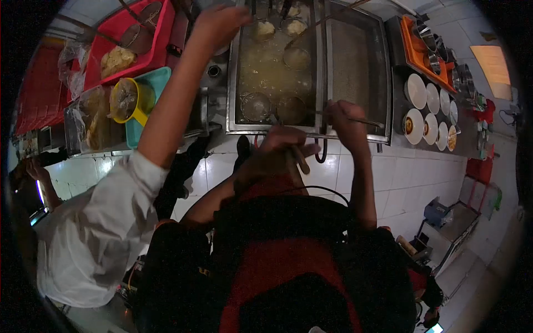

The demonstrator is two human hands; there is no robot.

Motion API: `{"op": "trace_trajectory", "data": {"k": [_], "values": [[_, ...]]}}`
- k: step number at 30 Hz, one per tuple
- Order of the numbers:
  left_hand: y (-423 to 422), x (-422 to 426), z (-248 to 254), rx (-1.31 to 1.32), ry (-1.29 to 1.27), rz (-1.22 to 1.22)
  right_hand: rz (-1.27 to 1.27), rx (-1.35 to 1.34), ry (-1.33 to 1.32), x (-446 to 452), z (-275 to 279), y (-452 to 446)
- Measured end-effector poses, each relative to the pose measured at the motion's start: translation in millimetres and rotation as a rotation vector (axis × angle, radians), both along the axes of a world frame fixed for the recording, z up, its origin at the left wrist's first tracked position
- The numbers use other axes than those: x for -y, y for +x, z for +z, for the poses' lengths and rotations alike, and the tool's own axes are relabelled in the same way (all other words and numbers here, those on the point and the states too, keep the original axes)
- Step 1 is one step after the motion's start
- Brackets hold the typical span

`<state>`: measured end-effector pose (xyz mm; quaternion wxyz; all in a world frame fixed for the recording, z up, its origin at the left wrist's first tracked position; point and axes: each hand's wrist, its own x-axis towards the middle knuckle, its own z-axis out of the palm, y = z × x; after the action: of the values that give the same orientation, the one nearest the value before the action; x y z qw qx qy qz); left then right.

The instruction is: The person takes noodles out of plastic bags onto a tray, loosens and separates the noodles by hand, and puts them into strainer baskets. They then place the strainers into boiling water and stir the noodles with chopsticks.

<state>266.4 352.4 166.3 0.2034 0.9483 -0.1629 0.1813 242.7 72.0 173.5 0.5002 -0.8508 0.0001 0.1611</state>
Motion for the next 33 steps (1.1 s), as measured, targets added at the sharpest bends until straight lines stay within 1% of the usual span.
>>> {"op": "trace_trajectory", "data": {"k": [1,2,3,4,5,6,7,9,10,11,12,13,14,15,16,17,18,19,20,21,22,23,24,25,26,27,28,29,30,31,32,33], "values": [[-59,55,2,-0.11,-0.271,-0.237,0.021,0.019,0.051,-11,19,5],[-89,87,4,-0.209,-0.488,-0.393,0.037,0.045,0.1,-20,29,7],[-104,107,2,-0.277,-0.675,-0.502,0.246,0.211,0.057,-25,2,16],[-107,116,0,-0.304,-0.812,-0.554,0.453,0.376,0.007,-29,-42,27],[-108,123,-1,-0.307,-0.891,-0.571,0.517,0.293,-0.062,-41,-88,30],[-107,123,-2,-0.308,-0.931,-0.572,0.58,0.205,-0.13,-51,-116,31],[-107,124,-3,-0.303,-0.954,-0.573,0.584,0.21,-0.127,-52,-111,29],[-105,111,0,-0.312,-1.008,-0.538,0.417,0.568,0.191,-58,-98,24],[-103,108,3,-0.327,-1.043,-0.522,0.412,0.56,0.196,-57,-121,21],[-103,110,4,-0.34,-1.081,-0.524,0.378,0.381,0.12,-54,-163,19],[-102,115,2,-0.328,-1.107,-0.542,0.35,0.21,0.044,-52,-185,21],[-101,120,-7,-0.236,-0.994,-0.61,0.39,0.115,0.051,-58,-158,16],[-102,120,-8,-0.24,-0.969,-0.633,0.405,0.125,0.052,-61,-125,20],[-101,118,-1,-0.246,-0.923,-0.631,0.316,0.115,0.113,-64,-95,18],[-99,114,1,-0.233,-0.866,-0.6,0.215,0.097,0.174,-64,-82,12],[-92,107,5,-0.195,-0.769,-0.522,0.206,0.084,0.175,-62,-89,2],[-71,87,7,-0.1,-0.622,-0.368,0.312,0.139,0.138,-60,-101,0],[-28,50,5,0.031,-0.35,-0.117,0.426,0.204,0.098,-59,-113,6],[35,-5,2,0.111,-0.043,0.137,0.544,0.269,0.058,-59,-126,13],[101,-65,-8,0.125,0.205,0.304,0.544,0.268,0.059,-58,-143,17],[142,-97,-14,0.115,0.338,0.376,0.568,0.301,0.007,-53,-165,19],[157,-110,-17,0.104,0.367,0.398,0.589,0.333,-0.047,-47,-183,19],[140,-96,-15,0.087,0.341,0.358,0.614,0.386,-0.106,-44,-189,27],[108,-68,-9,0.068,0.274,0.293,0.612,0.403,-0.109,-47,-161,28],[63,-30,-2,0.04,0.168,0.192,0.542,0.532,-0.066,-56,-106,20],[8,16,-3,-0.018,0.025,0.046,0.466,0.645,-0.017,-61,-77,12],[-41,59,-4,-0.132,-0.122,-0.14,0.461,0.636,-0.016,-60,-87,7],[-80,93,-4,-0.26,-0.237,-0.33,0.537,0.442,0.05,-57,-103,6],[-100,113,-5,-0.369,-0.294,-0.479,0.616,0.267,0.113,-56,-110,18],[-108,122,-4,-0.426,-0.333,-0.558,0.622,0.296,0.108,-57,-109,29],[-100,126,-4,-0.41,-0.327,-0.55,0.507,0.408,0.068,-56,-108,29],[-101,130,-5,-0.335,-0.581,-0.525,0.386,0.498,0.031,-55,-110,24]]}}
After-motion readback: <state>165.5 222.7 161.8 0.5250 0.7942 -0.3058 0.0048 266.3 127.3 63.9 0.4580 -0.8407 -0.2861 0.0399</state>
